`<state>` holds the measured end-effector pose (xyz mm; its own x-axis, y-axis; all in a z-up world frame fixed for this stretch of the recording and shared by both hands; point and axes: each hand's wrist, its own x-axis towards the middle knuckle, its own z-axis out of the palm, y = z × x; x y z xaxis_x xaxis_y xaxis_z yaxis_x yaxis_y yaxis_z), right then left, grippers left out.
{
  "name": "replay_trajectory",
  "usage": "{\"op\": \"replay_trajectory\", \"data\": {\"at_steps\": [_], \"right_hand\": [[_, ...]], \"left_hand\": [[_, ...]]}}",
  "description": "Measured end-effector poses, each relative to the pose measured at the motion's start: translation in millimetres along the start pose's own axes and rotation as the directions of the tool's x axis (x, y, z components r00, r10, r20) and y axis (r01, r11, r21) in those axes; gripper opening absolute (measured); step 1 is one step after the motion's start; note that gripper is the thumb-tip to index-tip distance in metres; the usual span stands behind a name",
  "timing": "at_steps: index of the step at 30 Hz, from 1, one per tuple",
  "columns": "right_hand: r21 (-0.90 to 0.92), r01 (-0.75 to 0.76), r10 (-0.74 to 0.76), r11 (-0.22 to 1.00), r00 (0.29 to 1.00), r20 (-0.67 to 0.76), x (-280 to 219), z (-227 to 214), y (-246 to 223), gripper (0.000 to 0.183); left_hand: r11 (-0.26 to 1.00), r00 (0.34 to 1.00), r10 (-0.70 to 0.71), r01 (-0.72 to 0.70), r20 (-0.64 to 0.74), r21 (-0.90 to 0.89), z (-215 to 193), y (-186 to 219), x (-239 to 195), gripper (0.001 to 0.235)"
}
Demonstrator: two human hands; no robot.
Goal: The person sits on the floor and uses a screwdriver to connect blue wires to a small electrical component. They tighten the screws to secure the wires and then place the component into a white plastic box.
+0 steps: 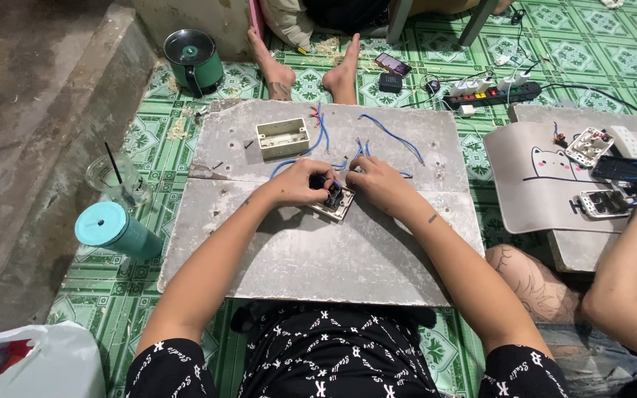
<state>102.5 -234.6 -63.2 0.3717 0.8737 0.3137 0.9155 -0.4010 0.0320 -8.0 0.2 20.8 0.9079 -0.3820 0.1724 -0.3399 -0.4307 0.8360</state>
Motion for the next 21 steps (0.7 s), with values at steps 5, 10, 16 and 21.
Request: {"op": "replay_trajectory", "data": {"at_steps": [5, 10, 16, 21], "right_hand": [[-0.019, 0.003, -0.002, 1.000, 0.998, 0.060, 1.6, -2.2, -4.8, 0.019], [-0.060, 0.024, -0.020, 0.998, 0.998, 0.064, 2.7, -2.9, -5.8, 0.020], [0.008, 0.030, -0.030, 1.000, 0.996, 0.085, 3.0, -2.7, 1.3, 0.018], [-0.046, 0.024, -0.020, 0.999, 0.997, 0.069, 2.8, -7.7, 3.3, 0.015]], "left_hand": [[1.000, 1.000, -0.022, 0.022, 0.008, 0.017, -0.3, -3.0, 0.1, 0.007], [0.999, 0.999, -0.032, 0.032, -0.006, 0.031, 0.1, -6.7, 1.2, 0.006], [0.998, 0.997, -0.060, 0.061, -0.051, 0.025, -1.6, -11.0, 0.5, 0.009], [0.993, 0.984, -0.102, 0.109, -0.145, 0.036, -2.5, -24.7, 3.4, 0.032]]}}
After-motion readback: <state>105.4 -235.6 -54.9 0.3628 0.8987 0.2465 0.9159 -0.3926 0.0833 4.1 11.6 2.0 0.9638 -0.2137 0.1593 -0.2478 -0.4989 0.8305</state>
